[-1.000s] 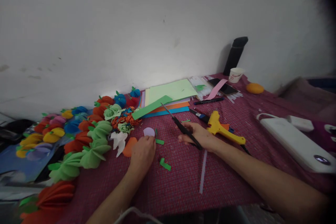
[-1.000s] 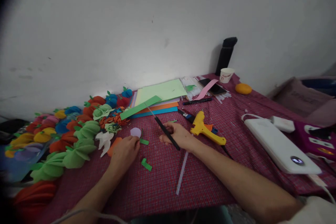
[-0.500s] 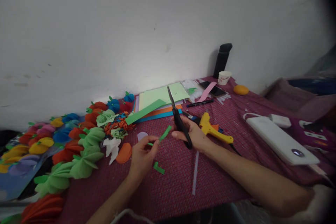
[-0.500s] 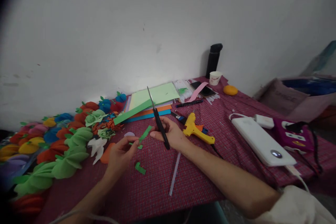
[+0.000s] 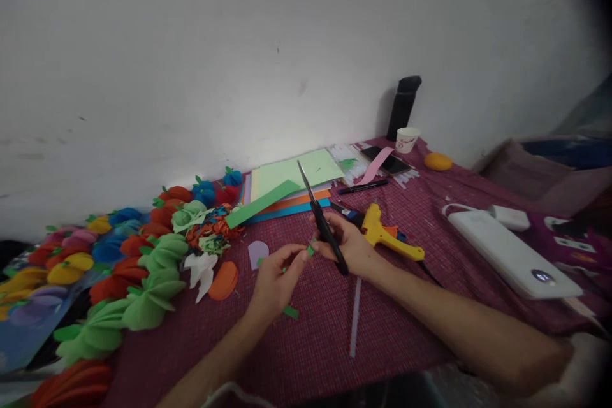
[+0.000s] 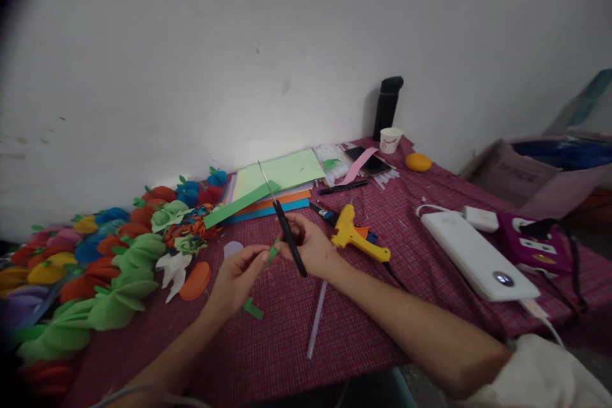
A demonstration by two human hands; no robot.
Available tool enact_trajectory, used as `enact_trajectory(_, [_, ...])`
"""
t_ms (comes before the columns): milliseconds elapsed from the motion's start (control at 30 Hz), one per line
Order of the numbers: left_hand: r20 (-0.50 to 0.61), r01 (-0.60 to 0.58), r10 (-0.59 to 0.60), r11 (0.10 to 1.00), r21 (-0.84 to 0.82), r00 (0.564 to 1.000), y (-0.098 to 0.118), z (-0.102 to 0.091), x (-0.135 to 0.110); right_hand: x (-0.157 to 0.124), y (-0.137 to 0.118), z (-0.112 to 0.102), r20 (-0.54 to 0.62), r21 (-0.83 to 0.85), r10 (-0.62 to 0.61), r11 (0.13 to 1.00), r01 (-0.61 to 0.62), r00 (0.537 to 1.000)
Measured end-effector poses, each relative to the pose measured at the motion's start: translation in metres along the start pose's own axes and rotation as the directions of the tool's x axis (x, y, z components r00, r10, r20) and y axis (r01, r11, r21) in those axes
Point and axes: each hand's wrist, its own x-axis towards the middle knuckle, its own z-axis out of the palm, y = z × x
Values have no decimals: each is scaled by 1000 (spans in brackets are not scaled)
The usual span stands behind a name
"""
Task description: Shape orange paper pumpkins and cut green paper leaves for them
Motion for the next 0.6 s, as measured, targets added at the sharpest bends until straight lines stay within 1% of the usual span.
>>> enact_trajectory(67, [21, 40, -39, 999, -30, 999, -3, 3, 2, 0, -1, 1, 5, 14, 18, 1000, -18, 1000])
enact_trajectory(100, [29, 66, -63, 995, -76, 998, -5, 3, 3, 0, -2, 1, -1, 15, 29, 999, -29, 1000])
enact_trajectory(167, [36, 118, -113, 965, -233, 993, -8, 1, 5, -3, -6, 0, 7, 26, 63, 998, -63, 998])
enact_trajectory(233, [34, 172, -174, 890, -423, 984, -10, -6, 8, -8, -12, 0, 63, 68, 110, 991, -114, 992])
enact_trajectory(300, [20, 192, -220, 800, -568, 975, -12, -18, 14, -15, -17, -1, 162, 138, 157, 974, -180, 974])
enact_trajectory(367, [-22, 168, -239, 744, -647, 971, -14, -32, 22, -22, -21, -2, 298, 210, 205, 939, -274, 932])
enact_trajectory(467, [-86, 113, -246, 693, -712, 965, -19, -48, 31, -29, -20, -1, 507, 292, 257, 847, -445, 823])
enact_trajectory(533, [-86, 108, -253, 664, -740, 964, -21, -53, 33, -30, -16, 0, 585, 308, 274, 795, -522, 763])
enact_trajectory(600, [-64, 122, -258, 644, -755, 964, -21, -54, 32, -30, -11, 2, 622, 309, 288, 764, -566, 728])
